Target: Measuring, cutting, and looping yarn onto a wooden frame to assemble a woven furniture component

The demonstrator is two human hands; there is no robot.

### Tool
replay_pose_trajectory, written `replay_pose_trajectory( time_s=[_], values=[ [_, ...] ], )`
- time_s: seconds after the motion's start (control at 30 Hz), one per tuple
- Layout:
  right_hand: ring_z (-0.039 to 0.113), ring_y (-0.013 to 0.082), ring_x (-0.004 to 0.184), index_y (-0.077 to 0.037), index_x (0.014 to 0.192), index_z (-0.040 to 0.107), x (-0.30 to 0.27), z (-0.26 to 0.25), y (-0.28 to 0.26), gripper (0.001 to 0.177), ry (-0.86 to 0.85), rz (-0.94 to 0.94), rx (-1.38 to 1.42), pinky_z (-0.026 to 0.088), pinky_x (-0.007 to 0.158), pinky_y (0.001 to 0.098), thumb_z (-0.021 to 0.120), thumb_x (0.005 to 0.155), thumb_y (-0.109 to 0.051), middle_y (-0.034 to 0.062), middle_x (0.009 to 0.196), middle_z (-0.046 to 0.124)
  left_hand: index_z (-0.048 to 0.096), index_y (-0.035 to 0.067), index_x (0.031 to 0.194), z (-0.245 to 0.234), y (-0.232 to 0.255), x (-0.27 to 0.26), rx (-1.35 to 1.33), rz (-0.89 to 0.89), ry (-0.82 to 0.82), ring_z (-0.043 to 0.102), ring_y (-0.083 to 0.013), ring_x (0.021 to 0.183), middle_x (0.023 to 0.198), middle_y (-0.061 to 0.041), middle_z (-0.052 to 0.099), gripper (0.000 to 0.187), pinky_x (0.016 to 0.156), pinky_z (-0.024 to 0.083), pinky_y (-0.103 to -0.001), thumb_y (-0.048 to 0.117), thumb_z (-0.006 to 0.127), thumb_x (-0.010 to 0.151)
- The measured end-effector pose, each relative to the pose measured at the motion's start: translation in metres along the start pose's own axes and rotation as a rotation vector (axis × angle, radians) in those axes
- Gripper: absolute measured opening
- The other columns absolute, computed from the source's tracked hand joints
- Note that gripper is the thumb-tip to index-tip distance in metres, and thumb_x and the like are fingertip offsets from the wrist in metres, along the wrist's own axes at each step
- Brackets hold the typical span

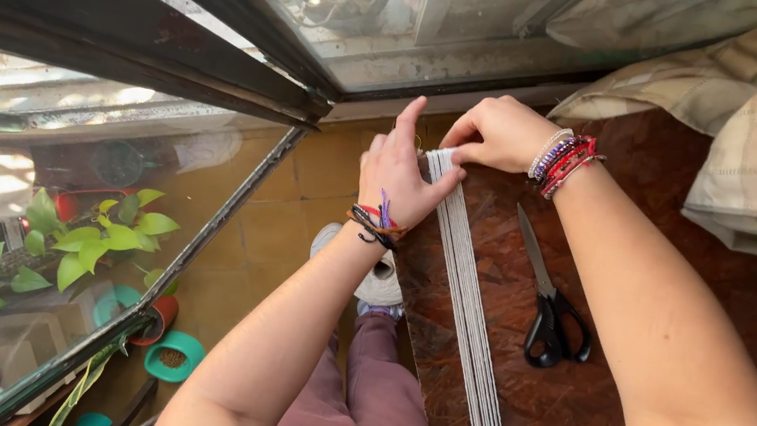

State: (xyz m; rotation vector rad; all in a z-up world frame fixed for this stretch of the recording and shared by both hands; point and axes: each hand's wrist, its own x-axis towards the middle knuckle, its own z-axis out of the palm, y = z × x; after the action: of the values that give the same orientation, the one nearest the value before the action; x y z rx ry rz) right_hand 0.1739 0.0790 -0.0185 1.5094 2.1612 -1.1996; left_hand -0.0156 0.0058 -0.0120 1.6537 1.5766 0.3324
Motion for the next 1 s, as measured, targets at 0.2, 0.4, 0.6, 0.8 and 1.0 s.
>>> replay_pose_trajectory(
  time_s=[0.2,0.4,0.6,0.8,1.0],
  values=[
    [0.073,0.0268,0.106,-0.027,0.106,0.081,0.005,-0.013,-0.005,0.029,-0.085,-0.005,0.144,0.056,0.095,0.0434,0.081,0.077,-0.034,-0.0017,0.097,0.081,0.024,0.022,0.158,-0.003,0.002,0.002,-0.111,-0.032,0.006,0.065,-0.0331,0.106,0.098,-0.006,0.067,0.107,0.098,0.051,-0.048,0.047,0.085,0.074],
    [0.075,0.0224,0.097,-0.029,0.104,0.082,0.018,-0.003,0.003,0.031,-0.139,-0.040,0.245,0.057,0.089,0.0404,0.085,0.073,-0.033,-0.0032,0.093,0.081,0.027,0.026,0.154,-0.012,0.009,-0.004,-0.247,-0.156,0.017,0.071,-0.0330,0.095,0.086,-0.002,0.064,0.087,0.095,0.054,-0.050,0.037,0.066,0.078],
    [0.075,0.0164,0.090,-0.032,0.103,0.082,0.032,0.004,0.002,0.033,-0.163,-0.077,0.253,0.058,0.084,0.0358,0.087,0.071,-0.030,-0.0055,0.089,0.080,0.029,0.030,0.154,-0.001,-0.011,0.004,-0.371,-0.199,0.035,0.072,-0.0318,0.094,0.083,-0.002,0.066,0.077,0.096,0.053,-0.050,0.033,0.048,0.079],
    [0.074,0.0168,0.089,-0.031,0.114,0.080,0.021,-0.003,-0.012,0.041,-0.188,-0.092,0.307,0.057,0.086,0.0358,0.085,0.074,-0.025,-0.0033,0.088,0.080,0.034,0.024,0.155,-0.004,-0.012,0.013,-0.584,-0.480,0.089,0.070,-0.0380,0.109,0.080,-0.009,0.075,0.074,0.105,0.047,-0.049,0.038,0.038,0.082],
    [0.074,0.0201,0.094,-0.030,0.109,0.082,0.023,0.004,-0.012,0.034,-0.144,-0.103,0.290,0.058,0.088,0.0394,0.086,0.075,-0.028,-0.0027,0.091,0.081,0.054,0.019,0.142,0.038,-0.065,0.034,-0.860,-0.713,-0.002,0.076,-0.0282,0.088,0.070,-0.007,0.075,0.066,0.090,0.052,-0.038,0.052,0.037,0.088]
  ],
)
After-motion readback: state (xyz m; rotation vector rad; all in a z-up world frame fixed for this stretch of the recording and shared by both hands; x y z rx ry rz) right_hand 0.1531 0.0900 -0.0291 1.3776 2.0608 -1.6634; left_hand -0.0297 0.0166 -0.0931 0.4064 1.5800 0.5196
